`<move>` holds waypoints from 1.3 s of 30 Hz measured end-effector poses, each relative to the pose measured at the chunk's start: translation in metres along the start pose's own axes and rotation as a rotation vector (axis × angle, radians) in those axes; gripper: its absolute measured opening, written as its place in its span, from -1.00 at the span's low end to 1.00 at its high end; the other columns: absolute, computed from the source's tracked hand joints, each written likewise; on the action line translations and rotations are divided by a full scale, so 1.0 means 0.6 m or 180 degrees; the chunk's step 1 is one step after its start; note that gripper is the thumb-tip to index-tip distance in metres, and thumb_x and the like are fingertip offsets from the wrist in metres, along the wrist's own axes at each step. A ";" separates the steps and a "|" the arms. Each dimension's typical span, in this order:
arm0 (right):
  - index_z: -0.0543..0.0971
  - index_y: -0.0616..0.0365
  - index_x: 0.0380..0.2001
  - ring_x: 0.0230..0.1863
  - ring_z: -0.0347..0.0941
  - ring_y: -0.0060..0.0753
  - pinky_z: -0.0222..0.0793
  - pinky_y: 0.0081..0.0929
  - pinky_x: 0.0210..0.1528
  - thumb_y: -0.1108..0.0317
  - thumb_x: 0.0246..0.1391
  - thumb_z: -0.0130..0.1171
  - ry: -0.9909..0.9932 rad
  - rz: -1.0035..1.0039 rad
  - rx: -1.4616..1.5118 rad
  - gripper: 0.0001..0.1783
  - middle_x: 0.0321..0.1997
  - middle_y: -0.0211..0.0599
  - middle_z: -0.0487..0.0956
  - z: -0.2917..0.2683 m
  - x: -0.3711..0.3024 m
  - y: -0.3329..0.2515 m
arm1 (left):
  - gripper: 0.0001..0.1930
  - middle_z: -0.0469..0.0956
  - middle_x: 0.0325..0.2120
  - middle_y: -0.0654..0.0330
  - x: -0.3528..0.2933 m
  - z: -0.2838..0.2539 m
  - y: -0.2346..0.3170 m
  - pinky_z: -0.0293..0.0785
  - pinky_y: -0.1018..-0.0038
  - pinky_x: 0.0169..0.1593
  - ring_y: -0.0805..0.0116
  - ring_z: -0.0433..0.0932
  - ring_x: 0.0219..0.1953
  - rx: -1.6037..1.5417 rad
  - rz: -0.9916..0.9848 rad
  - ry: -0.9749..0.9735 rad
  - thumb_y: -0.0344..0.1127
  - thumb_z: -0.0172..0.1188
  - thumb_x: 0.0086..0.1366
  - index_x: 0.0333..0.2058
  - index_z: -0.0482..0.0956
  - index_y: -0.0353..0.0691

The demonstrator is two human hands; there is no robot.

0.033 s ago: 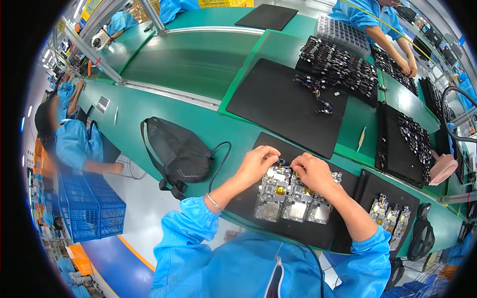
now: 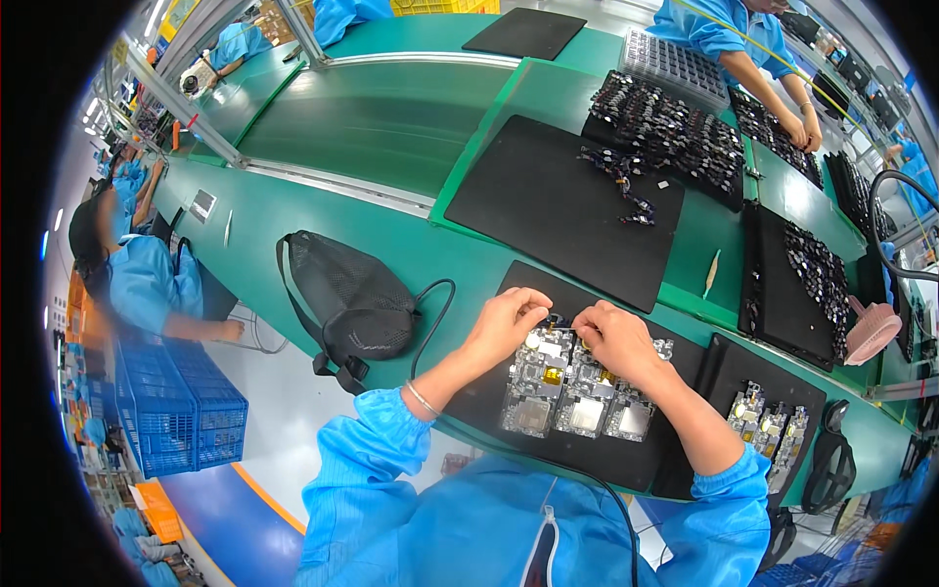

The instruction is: The person assembles electronic components on a green workbench, inserting small parts into circuit boards and securing them with a screwdriver. They handle multiple boards, organize parts, and use a small fan and a black bag during the process.

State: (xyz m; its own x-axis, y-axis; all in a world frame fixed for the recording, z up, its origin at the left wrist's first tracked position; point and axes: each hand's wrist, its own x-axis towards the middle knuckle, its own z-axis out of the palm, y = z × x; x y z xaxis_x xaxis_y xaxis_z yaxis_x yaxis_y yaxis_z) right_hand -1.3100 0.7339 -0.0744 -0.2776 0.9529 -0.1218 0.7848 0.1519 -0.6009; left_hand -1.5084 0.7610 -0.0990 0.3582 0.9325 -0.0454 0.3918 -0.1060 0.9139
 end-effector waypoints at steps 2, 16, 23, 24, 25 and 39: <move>0.56 0.12 -0.37 -0.30 0.46 -0.17 0.34 -0.30 -0.23 0.36 0.01 0.05 -0.0075 0.0008 -0.0016 -0.85 -0.37 -0.24 0.49 -0.002 0.003 0.002 | -0.83 0.52 -0.38 0.17 0.000 0.001 0.001 0.44 0.55 -0.28 0.46 0.51 -0.39 0.0081 0.0004 0.0004 -0.39 0.12 0.20 -0.25 0.54 -0.31; 0.56 0.11 -0.35 -0.26 0.45 -0.17 0.33 -0.31 -0.18 0.35 0.03 0.02 -0.0186 -0.0106 0.0078 -0.84 -0.34 -0.23 0.50 -0.004 0.012 0.013 | -0.83 0.50 -0.37 0.13 0.005 -0.003 0.002 0.43 0.48 -0.25 0.35 0.50 -0.38 0.0415 -0.0076 -0.0143 -0.36 0.09 0.22 -0.26 0.55 -0.30; 0.56 0.10 -0.36 -0.25 0.45 -0.15 0.34 -0.30 -0.17 0.33 0.04 0.00 -0.0159 -0.0160 0.0138 -0.83 -0.33 -0.23 0.51 0.001 0.009 0.014 | -0.84 0.50 -0.37 0.10 0.008 -0.008 0.006 0.42 0.44 -0.26 0.28 0.49 -0.37 0.0751 0.0028 -0.0243 -0.37 0.07 0.23 -0.29 0.55 -0.30; 0.56 0.09 -0.37 -0.25 0.46 -0.15 0.34 -0.30 -0.17 0.33 0.04 0.00 -0.0143 -0.0176 0.0122 -0.83 -0.33 -0.23 0.51 0.002 0.010 0.017 | -0.85 0.50 -0.37 0.10 0.011 -0.009 0.009 0.42 0.42 -0.24 0.25 0.48 -0.36 0.0843 0.0044 -0.0302 -0.37 0.07 0.22 -0.29 0.55 -0.30; 0.56 0.09 -0.37 -0.25 0.46 -0.15 0.35 -0.29 -0.18 0.33 0.04 0.00 -0.0125 -0.0189 0.0106 -0.83 -0.33 -0.24 0.51 0.005 0.010 0.019 | -0.85 0.50 -0.37 0.09 0.014 -0.011 0.014 0.42 0.39 -0.22 0.23 0.48 -0.34 0.0936 0.0063 -0.0364 -0.38 0.08 0.21 -0.29 0.55 -0.29; 0.53 0.10 -0.29 -0.17 0.47 0.04 0.37 -0.13 -0.12 0.22 -0.02 0.04 0.0725 -0.0529 0.0392 -0.74 -0.18 0.01 0.54 0.057 0.030 0.058 | -0.77 0.48 -0.19 0.24 0.265 0.268 0.117 0.40 0.34 -0.03 0.16 0.40 -0.06 0.1282 0.3369 -0.1112 -0.50 0.02 0.07 -0.27 0.52 -0.18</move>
State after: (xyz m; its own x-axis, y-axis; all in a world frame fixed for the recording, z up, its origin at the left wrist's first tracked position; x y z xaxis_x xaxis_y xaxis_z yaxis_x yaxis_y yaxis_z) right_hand -1.3065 0.7472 -0.1243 -0.2544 0.9541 0.1580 0.6621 0.2909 -0.6906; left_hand -1.2876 0.8461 -0.1069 0.8522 0.1773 0.4923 -0.0226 -0.9275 0.3731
